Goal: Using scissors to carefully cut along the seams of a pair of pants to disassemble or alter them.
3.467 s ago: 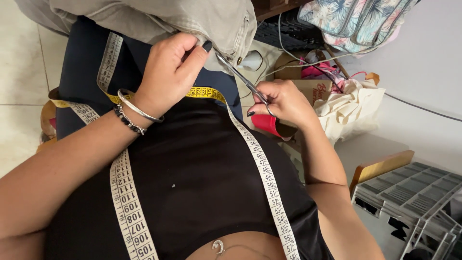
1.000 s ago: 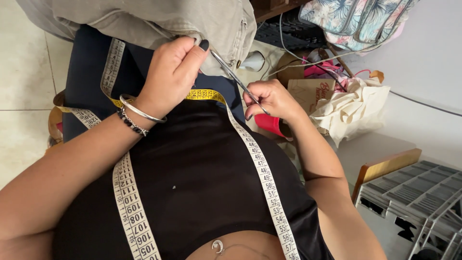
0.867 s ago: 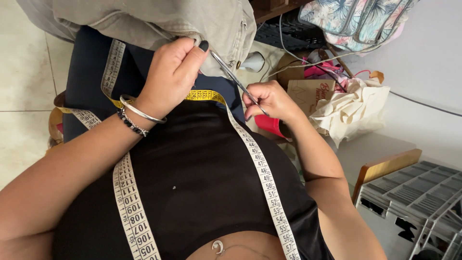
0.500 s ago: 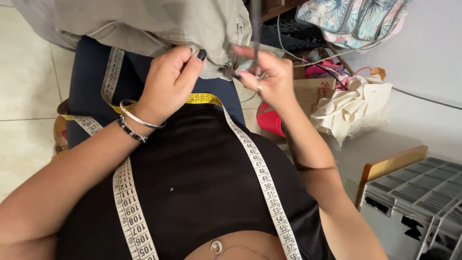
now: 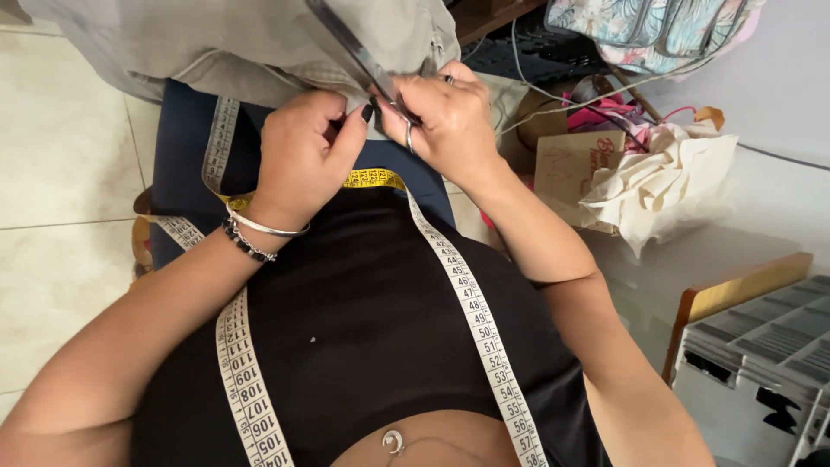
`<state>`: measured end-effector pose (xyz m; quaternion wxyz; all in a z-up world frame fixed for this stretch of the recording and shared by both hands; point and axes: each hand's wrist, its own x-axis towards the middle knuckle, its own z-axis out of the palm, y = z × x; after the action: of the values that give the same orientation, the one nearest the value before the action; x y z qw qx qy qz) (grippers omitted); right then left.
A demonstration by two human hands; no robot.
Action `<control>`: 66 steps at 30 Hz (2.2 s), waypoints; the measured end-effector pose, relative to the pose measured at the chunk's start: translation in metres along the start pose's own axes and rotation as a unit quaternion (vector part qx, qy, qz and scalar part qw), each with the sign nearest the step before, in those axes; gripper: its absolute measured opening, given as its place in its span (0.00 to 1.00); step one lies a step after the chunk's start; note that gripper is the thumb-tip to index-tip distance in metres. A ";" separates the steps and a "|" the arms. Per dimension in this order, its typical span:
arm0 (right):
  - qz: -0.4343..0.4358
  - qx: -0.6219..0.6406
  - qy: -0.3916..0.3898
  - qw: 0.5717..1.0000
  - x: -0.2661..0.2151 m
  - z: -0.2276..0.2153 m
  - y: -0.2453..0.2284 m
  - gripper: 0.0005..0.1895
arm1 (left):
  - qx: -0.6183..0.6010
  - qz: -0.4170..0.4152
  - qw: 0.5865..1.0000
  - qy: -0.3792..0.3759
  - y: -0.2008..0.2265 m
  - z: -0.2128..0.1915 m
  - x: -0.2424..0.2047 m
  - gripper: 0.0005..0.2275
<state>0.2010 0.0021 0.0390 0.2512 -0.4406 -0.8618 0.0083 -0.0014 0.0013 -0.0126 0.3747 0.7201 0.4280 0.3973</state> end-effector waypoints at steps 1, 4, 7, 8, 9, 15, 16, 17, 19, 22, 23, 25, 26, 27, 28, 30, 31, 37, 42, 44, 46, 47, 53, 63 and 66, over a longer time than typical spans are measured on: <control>0.012 0.003 0.005 1.000 0.000 -0.001 -0.001 0.08 | 0.014 -0.007 1.000 -0.006 -0.001 0.001 0.000 0.17; 0.024 -0.003 0.019 1.000 0.000 0.002 0.000 0.09 | 0.022 -0.013 0.999 -0.019 -0.002 0.001 0.001 0.18; 0.023 -0.002 0.017 1.000 0.000 0.004 0.000 0.11 | 0.014 -0.019 0.999 -0.046 0.000 -0.002 -0.002 0.20; 0.021 0.008 0.009 1.000 0.000 0.004 -0.001 0.11 | 0.012 -0.024 0.997 -0.067 0.001 -0.004 -0.003 0.20; 0.021 0.008 0.009 1.000 -0.001 0.006 0.003 0.11 | 0.012 -0.025 0.997 -0.067 0.000 -0.004 -0.004 0.20; 0.076 0.152 -0.027 0.985 -0.006 -0.004 0.007 0.09 | 0.003 -0.027 0.999 -0.043 0.015 -0.009 -0.006 0.16; 0.058 0.145 -0.033 0.987 -0.008 -0.004 0.007 0.10 | -0.003 -0.031 0.999 -0.008 0.017 -0.009 -0.007 0.14; 0.035 0.137 -0.035 0.989 -0.007 -0.004 0.009 0.10 | -0.007 -0.031 0.999 0.032 0.018 -0.009 -0.006 0.15; 0.043 0.146 -0.038 0.988 -0.004 -0.010 0.005 0.07 | -0.017 -0.032 0.998 0.043 0.016 -0.008 -0.004 0.13; 0.065 0.180 -0.048 0.980 -0.004 -0.011 0.006 0.05 | -0.030 -0.032 0.999 0.032 0.014 -0.007 -0.004 0.12; 0.071 0.205 -0.055 0.975 -0.004 -0.010 0.007 0.06 | -0.029 -0.029 0.999 0.017 0.014 -0.008 -0.006 0.13; 0.077 0.207 -0.053 0.974 -0.004 -0.005 0.007 0.06 | -0.033 -0.040 0.999 0.001 0.007 -0.007 -0.005 0.13; 0.082 0.208 -0.050 0.973 -0.003 -0.002 0.008 0.05 | -0.037 -0.050 0.998 -0.014 0.004 -0.007 -0.005 0.14; 0.080 0.208 -0.052 0.974 -0.006 -0.001 0.008 0.05 | -0.037 -0.050 0.998 -0.012 0.003 -0.006 -0.005 0.14; 0.084 0.198 -0.047 0.976 -0.008 0.000 0.008 0.07 | -0.038 -0.048 0.998 -0.015 0.002 -0.006 -0.005 0.15; 0.085 0.191 -0.048 0.977 -0.013 -0.003 0.009 0.09 | -0.039 -0.052 0.998 -0.015 0.002 -0.006 -0.006 0.15; 0.108 0.223 -0.049 0.968 -0.016 -0.009 0.010 0.09 | -0.041 -0.043 0.998 -0.009 0.003 -0.006 -0.006 0.15; 0.152 0.283 -0.232 0.918 -0.063 -0.052 0.028 0.26 | -0.094 -0.017 0.995 0.027 0.001 -0.008 -0.006 0.14; 0.122 0.222 -0.355 0.900 -0.075 -0.060 0.026 0.19 | -0.082 -0.025 0.996 0.001 -0.004 -0.005 -0.006 0.19; 0.120 0.203 -0.376 0.896 -0.081 -0.056 0.027 0.19 | -0.077 -0.020 0.997 0.001 -0.007 -0.003 -0.006 0.20; 0.132 0.199 -0.378 0.894 -0.081 -0.054 0.027 0.18 | -0.078 -0.023 0.997 0.001 -0.006 -0.002 -0.007 0.20; 0.143 0.194 -0.378 0.894 -0.080 -0.053 0.028 0.18 | -0.080 -0.021 0.997 0.001 -0.006 -0.003 -0.005 0.20; 0.141 0.222 -0.363 0.894 -0.076 -0.054 0.025 0.16 | -0.087 -0.024 0.996 -0.001 -0.008 -0.002 -0.007 0.20; 0.133 0.233 -0.331 0.905 -0.086 -0.040 0.030 0.17 | -0.085 -0.029 0.996 -0.008 -0.005 -0.005 -0.006 0.21; 0.149 0.248 -0.328 0.899 -0.092 -0.038 0.029 0.17 | -0.075 -0.022 0.997 -0.009 -0.005 -0.005 -0.005 0.21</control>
<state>0.2844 -0.0579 0.0262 0.0512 -0.4601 -0.7894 0.4030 -0.0088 -0.0012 -0.0160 0.4401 0.6842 0.4093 0.4132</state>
